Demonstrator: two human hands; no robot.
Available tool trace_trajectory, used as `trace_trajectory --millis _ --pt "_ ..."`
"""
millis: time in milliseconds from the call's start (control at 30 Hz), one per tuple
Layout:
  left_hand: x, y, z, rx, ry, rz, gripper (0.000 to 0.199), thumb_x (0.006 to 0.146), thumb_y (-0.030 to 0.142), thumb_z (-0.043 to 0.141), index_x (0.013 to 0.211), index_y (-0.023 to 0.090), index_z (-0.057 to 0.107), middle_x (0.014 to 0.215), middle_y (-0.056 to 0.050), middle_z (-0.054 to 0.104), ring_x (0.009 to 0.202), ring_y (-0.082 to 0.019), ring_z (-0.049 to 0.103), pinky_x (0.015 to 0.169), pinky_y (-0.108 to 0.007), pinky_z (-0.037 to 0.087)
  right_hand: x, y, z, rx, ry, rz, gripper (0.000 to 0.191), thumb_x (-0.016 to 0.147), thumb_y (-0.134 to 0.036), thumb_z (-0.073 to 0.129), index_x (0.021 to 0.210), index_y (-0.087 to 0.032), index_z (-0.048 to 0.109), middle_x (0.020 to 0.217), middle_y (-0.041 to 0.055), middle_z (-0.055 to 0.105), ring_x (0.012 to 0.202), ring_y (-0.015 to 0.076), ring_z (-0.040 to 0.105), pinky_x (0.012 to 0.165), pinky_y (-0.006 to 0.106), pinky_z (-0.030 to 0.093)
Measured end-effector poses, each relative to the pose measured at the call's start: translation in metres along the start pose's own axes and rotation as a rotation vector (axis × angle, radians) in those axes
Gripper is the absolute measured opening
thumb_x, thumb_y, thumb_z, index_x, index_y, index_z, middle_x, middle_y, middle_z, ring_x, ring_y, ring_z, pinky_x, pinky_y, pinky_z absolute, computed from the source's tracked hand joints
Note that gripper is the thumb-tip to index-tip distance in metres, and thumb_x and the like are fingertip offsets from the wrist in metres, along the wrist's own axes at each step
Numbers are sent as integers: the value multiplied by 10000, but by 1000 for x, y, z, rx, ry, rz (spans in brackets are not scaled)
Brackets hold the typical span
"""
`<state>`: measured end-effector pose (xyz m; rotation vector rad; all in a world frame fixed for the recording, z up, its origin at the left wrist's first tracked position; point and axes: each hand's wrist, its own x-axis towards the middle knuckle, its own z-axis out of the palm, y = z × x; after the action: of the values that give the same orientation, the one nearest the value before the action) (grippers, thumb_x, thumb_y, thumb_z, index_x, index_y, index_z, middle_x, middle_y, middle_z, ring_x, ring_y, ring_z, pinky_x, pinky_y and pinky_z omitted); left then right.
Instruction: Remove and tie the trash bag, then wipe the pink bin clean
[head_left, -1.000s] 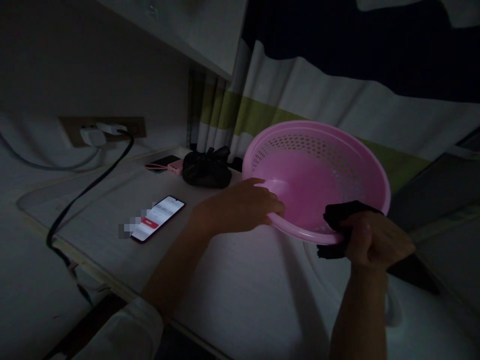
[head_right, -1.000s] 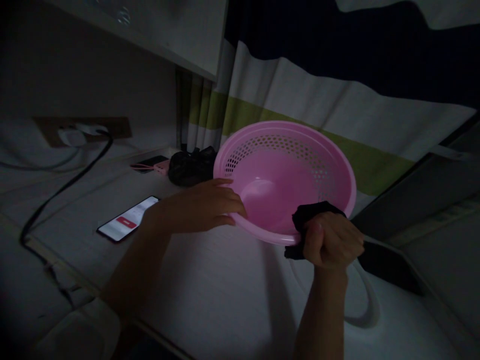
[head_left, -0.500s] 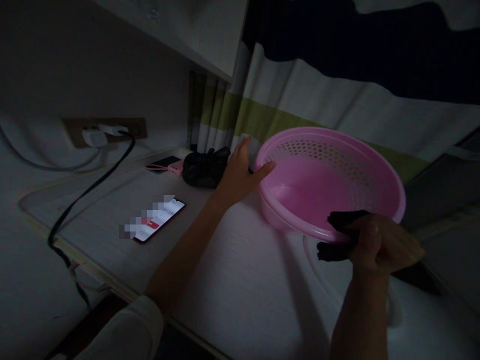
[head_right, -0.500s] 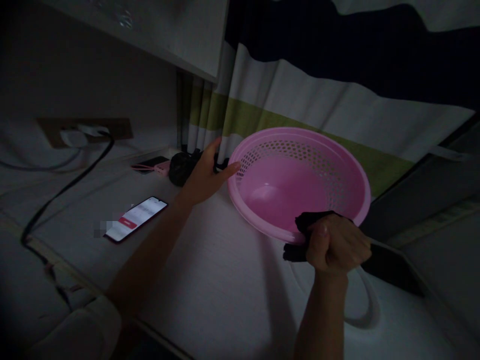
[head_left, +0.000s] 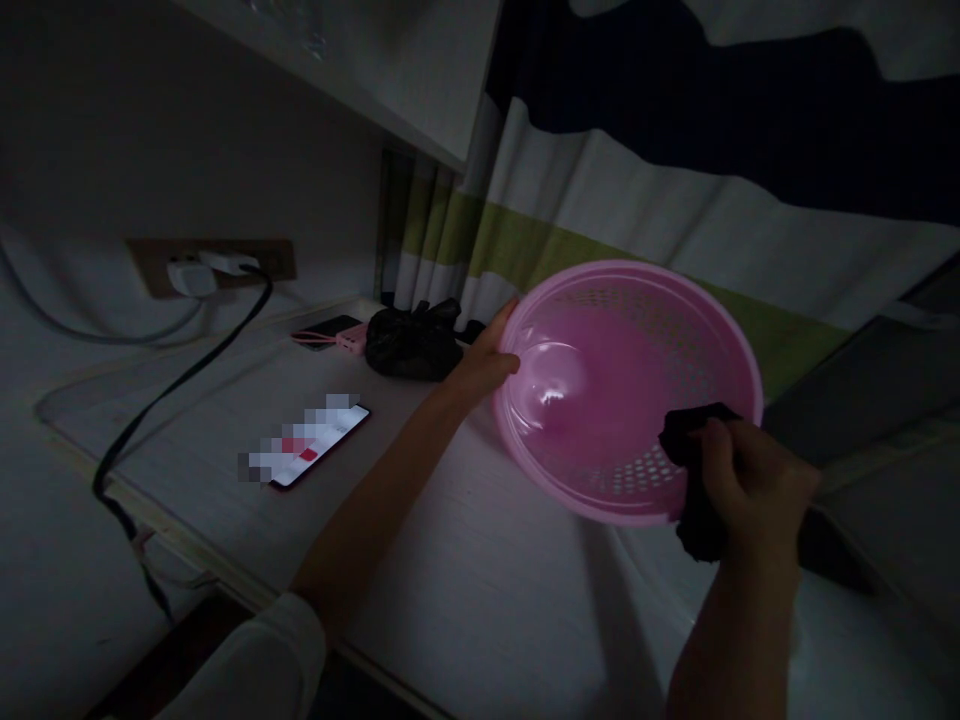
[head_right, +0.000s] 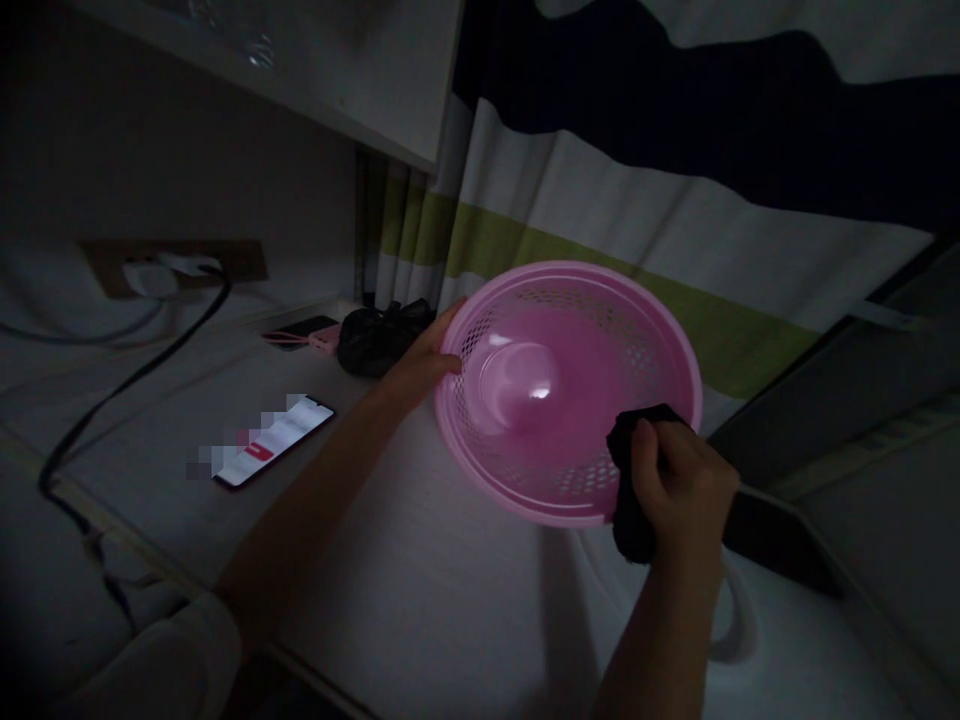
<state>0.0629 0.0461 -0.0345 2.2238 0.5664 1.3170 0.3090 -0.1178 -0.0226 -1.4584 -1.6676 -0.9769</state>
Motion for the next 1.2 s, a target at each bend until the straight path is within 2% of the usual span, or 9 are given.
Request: trace_trajectory --millis 167,333,433,567,700,867,1000,1067,1200 --pt "-1 11 8 -112 29 -54 852 587 18 371 1416 99 192 1461 -112 291 1343 -200 289 1094 -373 300 -4 17 19 -60 -169 13 268 875 -346 464 768 -166 632 733 42 629 636 163 590 557 270 415" --pt "1 3 16 -167 55 -14 853 562 2 366 1397 157 276 1441 -61 344 1337 -214 300 1107 -418 274 -11 29 37 -39 -278 1 310 875 -372 455 897 -138 658 931 96 657 830 208 621 748 338 494" --pt "3 -8 20 -260 84 11 849 535 -10 377 1363 179 356 1413 -43 393 1329 -230 313 1118 -437 240 -22 31 47 -138 -365 -110 353 882 -346 425 989 -95 649 1070 154 625 997 250 584 863 385 478" --pt "1 -16 22 -325 72 80 846 526 -33 359 1335 211 409 1405 -19 406 1323 -220 325 1132 -438 200 -48 28 54 -369 -447 -347 446 868 -321 457 1126 23 574 1242 241 523 1221 334 421 1016 472 346" --pt "-6 -14 21 -289 -73 201 884 538 -61 338 1370 239 354 1441 -14 348 1339 -199 298 1137 -443 185 -80 30 52 -444 -466 -512 432 874 -305 471 1150 13 569 1264 220 520 1199 314 455 1038 464 312" --pt "-13 -14 20 -208 -128 298 920 569 -81 346 1413 269 245 1475 -9 272 1357 -193 254 1142 -437 180 -105 36 54 -419 -492 -538 305 870 -166 452 1073 -25 632 1151 179 614 1102 277 541 996 421 363" --pt "-18 -19 17 -192 -133 300 912 596 -74 352 1422 285 211 1488 -7 237 1357 -199 255 1137 -436 191 -106 32 48 -336 -560 -550 360 885 -242 441 1109 -17 611 1158 192 606 1110 277 536 998 431 367" --pt "-20 -22 15 -198 -130 293 913 593 -73 354 1421 285 213 1485 -8 245 1354 -203 263 1135 -436 195 -101 28 37 -344 -586 -547 425 877 -272 447 1176 10 556 1235 213 547 1185 297 474 1025 452 339" --pt "-21 -24 11 -207 -129 294 904 590 -69 362 1419 266 228 1475 -23 272 1345 -208 282 1127 -433 213 -90 28 12 -419 -606 -524 419 857 -152 403 1244 -25 499 1331 190 463 1277 298 370 1058 526 269"
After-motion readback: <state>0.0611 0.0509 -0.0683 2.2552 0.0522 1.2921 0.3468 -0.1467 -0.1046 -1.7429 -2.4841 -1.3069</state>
